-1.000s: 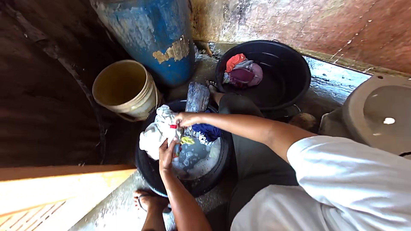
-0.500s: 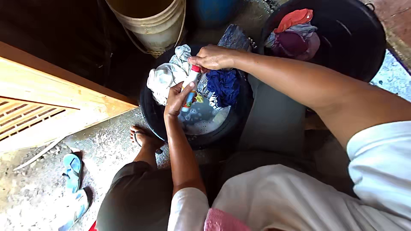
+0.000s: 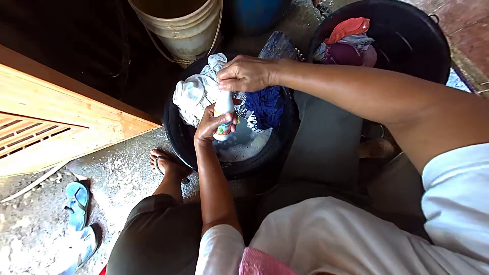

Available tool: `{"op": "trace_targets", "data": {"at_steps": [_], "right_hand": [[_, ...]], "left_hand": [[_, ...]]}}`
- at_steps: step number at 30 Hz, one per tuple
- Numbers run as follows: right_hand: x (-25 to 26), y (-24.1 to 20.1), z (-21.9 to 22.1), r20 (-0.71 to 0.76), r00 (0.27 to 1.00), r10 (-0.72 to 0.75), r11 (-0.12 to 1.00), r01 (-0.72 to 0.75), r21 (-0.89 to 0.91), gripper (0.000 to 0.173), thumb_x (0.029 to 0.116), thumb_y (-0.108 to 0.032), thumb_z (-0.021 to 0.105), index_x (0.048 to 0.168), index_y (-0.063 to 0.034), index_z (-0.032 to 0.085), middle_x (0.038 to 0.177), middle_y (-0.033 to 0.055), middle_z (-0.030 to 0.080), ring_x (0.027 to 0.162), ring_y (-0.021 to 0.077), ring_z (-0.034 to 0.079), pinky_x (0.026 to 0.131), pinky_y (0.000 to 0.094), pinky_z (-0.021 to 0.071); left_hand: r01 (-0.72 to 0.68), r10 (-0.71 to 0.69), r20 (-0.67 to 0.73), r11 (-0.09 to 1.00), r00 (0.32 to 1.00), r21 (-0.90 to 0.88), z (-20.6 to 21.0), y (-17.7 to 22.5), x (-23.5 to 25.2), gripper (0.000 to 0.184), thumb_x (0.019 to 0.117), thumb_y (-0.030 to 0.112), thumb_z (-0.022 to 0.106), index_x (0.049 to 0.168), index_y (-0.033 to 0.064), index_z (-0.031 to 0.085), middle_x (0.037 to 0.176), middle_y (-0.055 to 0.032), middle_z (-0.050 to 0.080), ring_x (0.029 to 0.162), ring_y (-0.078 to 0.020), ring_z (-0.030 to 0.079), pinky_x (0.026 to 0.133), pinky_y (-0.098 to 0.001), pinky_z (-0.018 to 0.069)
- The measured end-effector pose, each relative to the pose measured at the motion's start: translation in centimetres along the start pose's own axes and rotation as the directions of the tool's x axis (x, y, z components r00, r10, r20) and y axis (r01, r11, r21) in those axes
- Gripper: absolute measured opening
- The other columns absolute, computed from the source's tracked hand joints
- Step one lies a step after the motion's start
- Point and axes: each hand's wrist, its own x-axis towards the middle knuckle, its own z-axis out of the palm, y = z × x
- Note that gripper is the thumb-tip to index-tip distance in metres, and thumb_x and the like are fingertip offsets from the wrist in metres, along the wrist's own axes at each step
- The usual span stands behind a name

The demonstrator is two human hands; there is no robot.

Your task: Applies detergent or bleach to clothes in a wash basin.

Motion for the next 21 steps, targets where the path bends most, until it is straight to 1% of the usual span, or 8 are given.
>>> {"op": "trace_targets", "data": {"at_steps": [2, 6, 9, 11, 13, 15, 17, 21], "right_hand": [[0.1, -0.2, 0.7, -0.071, 0.996, -0.053, 0.991, 0.044, -0.128, 0.047, 0.1040, -0.030, 0.043, 0.067, -0.0031, 0.055, 0.062, 0.0091, 0.052, 0.060, 0.0235, 0.054, 0.058, 0.0435, 0.0400], [-0.3, 0.2, 1.5, -0.103, 0.980, 0.168, 0.976, -0.180, -0.122, 0.050, 0.1052, -0.031, 0.040, 0.071, -0.0005, 0.059, 0.064, 0.0122, 0.055, 0.065, 0.0290, 0.059, 0.062, 0.0498, 0.0424], [-1.0, 0.8, 2.2, -0.098, 0.936, 0.337, 0.938, -0.343, -0.057, 0.052, 0.1075, -0.032, 0.037, 0.073, -0.0001, 0.059, 0.067, 0.0136, 0.056, 0.070, 0.0310, 0.060, 0.067, 0.0522, 0.0434], [-1.1, 1.1, 3.1, -0.107, 0.877, 0.468, 0.884, -0.462, 0.073, 0.051, 0.1097, -0.030, 0.037, 0.086, 0.0057, 0.064, 0.078, 0.0200, 0.062, 0.081, 0.0352, 0.063, 0.077, 0.0552, 0.0469], [-1.1, 1.6, 5.0, -0.108, 0.798, 0.593, 0.773, -0.527, 0.353, 0.045, 0.1115, -0.031, 0.041, 0.113, 0.0090, 0.062, 0.098, 0.0233, 0.066, 0.091, 0.0316, 0.065, 0.085, 0.0499, 0.0530], [-0.9, 2.2, 6.9, -0.029, 0.756, 0.654, 0.623, -0.515, 0.589, 0.044, 0.1105, -0.035, 0.042, 0.138, -0.0005, 0.047, 0.109, 0.0205, 0.064, 0.087, 0.0252, 0.066, 0.077, 0.0419, 0.0570], [-0.7, 2.1, 7.5, 0.098, 0.779, 0.619, 0.543, -0.515, 0.664, 0.057, 0.1064, -0.023, 0.054, 0.155, -0.0009, 0.032, 0.133, 0.0271, 0.059, 0.110, 0.0326, 0.065, 0.093, 0.0471, 0.0540], [0.9, 0.9, 6.6, 0.121, 0.856, 0.503, 0.728, -0.495, 0.474, 0.060, 0.0943, -0.012, 0.073, 0.144, 0.0095, 0.048, 0.126, 0.0291, 0.063, 0.111, 0.0335, 0.065, 0.102, 0.0461, 0.0501]], "left_hand": [[-0.023, 0.023, 0.003, 1.000, 1.000, -0.011, 0.5, -0.2, 0.3, 0.050, 0.0813, 0.038, 0.084, 0.117, 0.0075, 0.068, 0.076, 0.0013, 0.073, 0.059, -0.0090, 0.068, 0.057, -0.0256, 0.0599], [0.078, -0.050, -0.214, 0.989, 0.976, 0.123, 1.7, -0.3, 1.1, 0.033, 0.0811, 0.013, 0.074, 0.110, 0.0037, 0.062, 0.070, 0.0007, 0.071, 0.055, -0.0094, 0.066, 0.055, -0.0256, 0.0592], [0.220, -0.104, -0.330, 0.916, 0.938, 0.336, 1.9, -0.2, 1.5, 0.040, 0.0836, 0.008, 0.073, 0.120, -0.0003, 0.059, 0.074, -0.0015, 0.069, 0.055, -0.0086, 0.064, 0.055, -0.0254, 0.0580], [0.322, -0.070, -0.448, 0.795, 0.891, 0.515, 2.0, -1.0, 1.3, 0.049, 0.0863, 0.017, 0.078, 0.129, 0.0034, 0.059, 0.081, -0.0105, 0.068, 0.058, -0.0157, 0.062, 0.054, -0.0329, 0.0551], [0.389, 0.020, -0.602, 0.746, 0.798, 0.541, 1.3, -2.7, 1.4, 0.062, 0.0865, 0.025, 0.082, 0.138, 0.0039, 0.056, 0.102, -0.0205, 0.070, 0.081, -0.0287, 0.069, 0.074, -0.0499, 0.0586], [0.251, 0.092, -0.768, 0.914, 0.634, 0.318, 0.5, -3.5, 3.0, 0.057, 0.0923, 0.017, 0.075, 0.138, -0.0054, 0.050, 0.105, -0.0200, 0.069, 0.087, -0.0231, 0.070, 0.079, -0.0407, 0.0613], [0.038, 0.054, -0.854, 0.996, 0.517, 0.086, 0.3, -2.7, 4.3, 0.050, 0.1049, 0.018, 0.057, 0.145, -0.0061, 0.038, 0.107, -0.0177, 0.064, 0.085, -0.0176, 0.066, 0.074, -0.0348, 0.0589], [-0.120, 0.139, -0.809, 0.989, 0.572, 0.086, 0.5, -1.1, 4.9, 0.044, 0.1093, 0.023, 0.041, 0.144, -0.0043, 0.037, 0.115, -0.0114, 0.062, 0.091, -0.0087, 0.063, 0.079, -0.0265, 0.0547]]}}
